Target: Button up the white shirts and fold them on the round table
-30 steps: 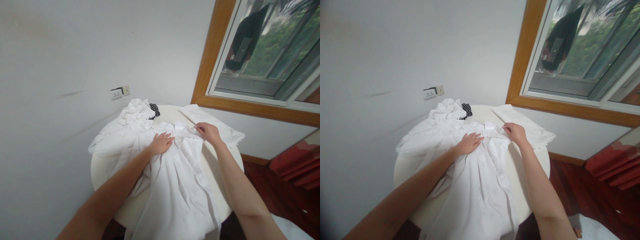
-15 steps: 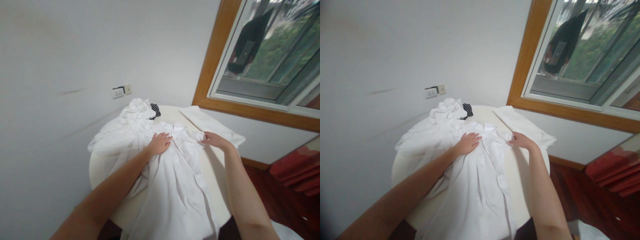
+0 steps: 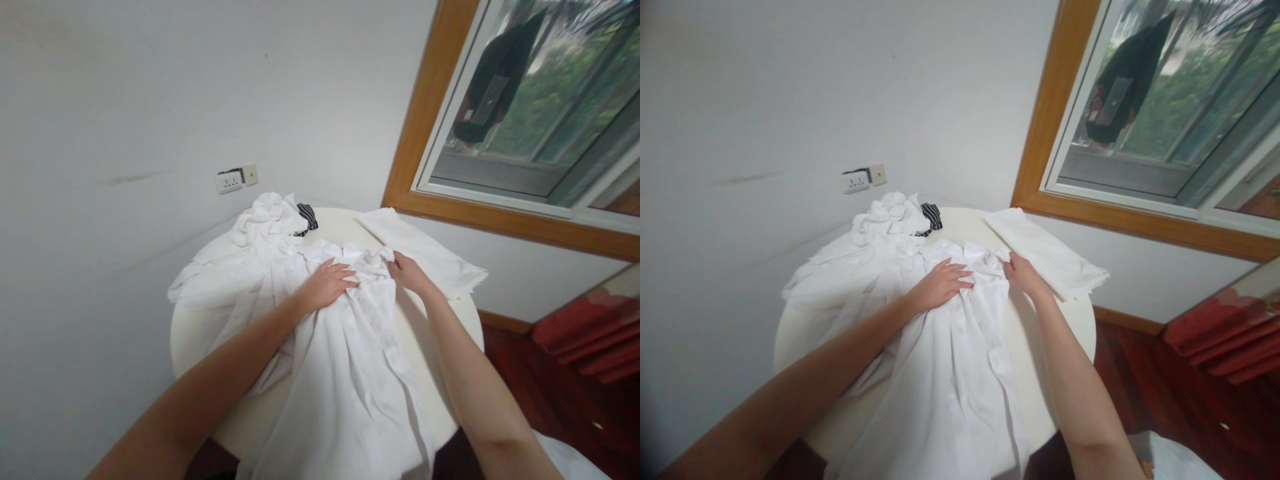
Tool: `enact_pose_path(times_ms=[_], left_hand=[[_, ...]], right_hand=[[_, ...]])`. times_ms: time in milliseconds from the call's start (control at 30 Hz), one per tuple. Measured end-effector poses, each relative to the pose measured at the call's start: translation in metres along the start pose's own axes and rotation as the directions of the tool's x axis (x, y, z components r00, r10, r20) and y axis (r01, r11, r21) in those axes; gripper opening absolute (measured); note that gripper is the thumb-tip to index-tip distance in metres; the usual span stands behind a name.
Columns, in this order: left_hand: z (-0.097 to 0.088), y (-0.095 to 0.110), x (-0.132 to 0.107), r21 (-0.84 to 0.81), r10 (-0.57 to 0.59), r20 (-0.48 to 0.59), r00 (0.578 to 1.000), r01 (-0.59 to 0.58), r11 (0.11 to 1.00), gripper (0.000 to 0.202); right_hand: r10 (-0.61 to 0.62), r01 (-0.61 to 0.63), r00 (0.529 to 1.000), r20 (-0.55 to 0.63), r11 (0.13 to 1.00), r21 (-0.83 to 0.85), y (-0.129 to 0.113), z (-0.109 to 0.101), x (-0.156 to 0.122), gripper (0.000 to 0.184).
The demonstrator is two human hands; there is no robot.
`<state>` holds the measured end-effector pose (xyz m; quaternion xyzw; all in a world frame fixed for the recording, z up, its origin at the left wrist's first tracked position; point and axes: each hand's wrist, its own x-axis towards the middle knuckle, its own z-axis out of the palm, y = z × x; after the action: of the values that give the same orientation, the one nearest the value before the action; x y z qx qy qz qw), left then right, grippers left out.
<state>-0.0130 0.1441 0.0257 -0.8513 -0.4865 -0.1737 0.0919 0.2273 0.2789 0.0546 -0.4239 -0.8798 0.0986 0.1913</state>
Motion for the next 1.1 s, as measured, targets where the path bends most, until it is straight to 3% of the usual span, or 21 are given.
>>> enact_pose_path(times_ms=[167, 367, 467, 600, 733, 867, 933, 1000, 1100], left_hand=[[0.002, -0.010, -0.004, -0.031, -0.062, 0.059, 0.996, 0.064, 0.997, 0.040], [0.002, -0.019, -0.010, -0.036, -0.157, 0.056, 0.986, 0.159, 0.987, 0.039], [-0.001, -0.021, -0.011, -0.013, -0.185, 0.034, 0.982, 0.185, 0.983, 0.038], [0.001, -0.025, -0.012, 0.018, -0.189, -0.015, 0.982, 0.189, 0.982, 0.037], [0.009, -0.030, -0.012, 0.010, -0.161, -0.058, 0.985, 0.161, 0.987, 0.036], [0.013, -0.031, -0.011, -0.015, -0.152, -0.065, 0.986, 0.151, 0.988, 0.035], [0.012, -0.030, -0.011, -0.017, -0.158, -0.055, 0.986, 0.157, 0.987, 0.035], [0.012, -0.030, -0.011, -0.011, -0.164, -0.043, 0.985, 0.164, 0.986, 0.035], [0.012, -0.030, -0.011, 0.000, -0.170, -0.035, 0.985, 0.170, 0.986, 0.035]], right_hand=[[-0.046, 0.060, 0.992, -0.116, 0.991, 0.123, -0.009, 0.003, 0.000, 0.023], [-0.144, 0.141, 0.979, -0.144, 0.990, -0.030, 0.006, -0.025, 0.003, 0.023], [-0.115, 0.087, 0.979, -0.170, 0.983, -0.163, 0.014, -0.052, 0.008, 0.024], [0.003, -0.085, 0.954, -0.299, 0.961, -0.262, 0.015, -0.079, 0.012, 0.029], [0.092, -0.147, 0.947, -0.309, 0.976, -0.158, 0.017, -0.068, 0.007, 0.038], [0.080, -0.064, 0.984, -0.156, 0.992, 0.111, 0.029, -0.043, -0.010, 0.047], [0.085, -0.065, 0.989, -0.120, 0.986, 0.156, 0.035, -0.037, -0.019, 0.056], [0.179, -0.173, 0.979, -0.101, 0.983, 0.060, 0.039, -0.035, -0.026, 0.056], [0.342, -0.335, 0.940, -0.006, 0.917, -0.216, 0.040, -0.035, -0.032, 0.045]])
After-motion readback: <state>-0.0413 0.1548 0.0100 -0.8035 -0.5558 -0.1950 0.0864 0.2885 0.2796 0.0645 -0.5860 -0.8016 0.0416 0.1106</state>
